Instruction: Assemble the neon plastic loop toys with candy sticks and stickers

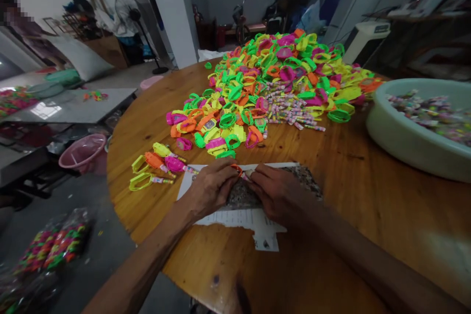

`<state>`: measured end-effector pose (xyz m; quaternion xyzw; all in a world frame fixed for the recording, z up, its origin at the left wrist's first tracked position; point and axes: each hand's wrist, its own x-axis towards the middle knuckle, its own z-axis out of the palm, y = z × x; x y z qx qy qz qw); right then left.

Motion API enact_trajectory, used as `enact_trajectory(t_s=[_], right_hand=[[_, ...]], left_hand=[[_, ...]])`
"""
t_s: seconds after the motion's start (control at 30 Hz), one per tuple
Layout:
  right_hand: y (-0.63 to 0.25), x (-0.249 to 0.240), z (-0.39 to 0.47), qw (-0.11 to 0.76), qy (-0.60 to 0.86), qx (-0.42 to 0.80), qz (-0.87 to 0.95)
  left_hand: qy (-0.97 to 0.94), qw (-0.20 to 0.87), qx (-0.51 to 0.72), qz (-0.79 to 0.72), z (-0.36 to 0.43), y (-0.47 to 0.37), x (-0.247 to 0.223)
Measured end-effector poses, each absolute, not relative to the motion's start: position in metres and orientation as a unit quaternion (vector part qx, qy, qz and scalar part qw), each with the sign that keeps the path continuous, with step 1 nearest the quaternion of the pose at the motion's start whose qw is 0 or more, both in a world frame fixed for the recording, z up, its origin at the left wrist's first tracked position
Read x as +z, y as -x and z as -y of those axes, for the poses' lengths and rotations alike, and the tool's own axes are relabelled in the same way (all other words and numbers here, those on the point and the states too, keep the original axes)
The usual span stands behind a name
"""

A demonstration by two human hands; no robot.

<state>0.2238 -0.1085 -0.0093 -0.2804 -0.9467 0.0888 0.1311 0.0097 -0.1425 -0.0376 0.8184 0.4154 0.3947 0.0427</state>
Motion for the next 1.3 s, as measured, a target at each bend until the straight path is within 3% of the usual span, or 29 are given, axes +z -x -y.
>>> enact_trajectory(t_s=[0.17,0.53,0.77,0.93,1.13,1.3], right_hand=[[-0.222,-0.012,0.109,0.137,0.285,0.099,0.943],[-0.216,-0.013,0.116,0.05,0.312,-0.051,0.947],[-0.207,-0.007,0.12,0.048,0.279,-0.127,0.951],[-0.202,-0.003,0.119,-0.001,0.255,-0.134,0.958],[-0.202,-0.012,0.118,0.038,0.267,-0.126,0.955],[-0.208,-0.002,0.108,0.074,0.318,-0.017,0.945]], left_hand=[[-0.814,0.046,0.398,-0.42,0.143,-0.01,-0.04],[-0.812,0.046,0.391,-0.43,0.143,-0.009,-0.041],[-0.806,0.055,0.402,-0.432,0.143,-0.009,-0.043],[-0.805,0.074,0.405,-0.428,0.142,-0.007,-0.042],[-0.817,0.062,0.356,-0.449,0.144,-0.012,-0.041],[-0.811,0.023,0.354,-0.466,0.153,0.002,-0.035]])
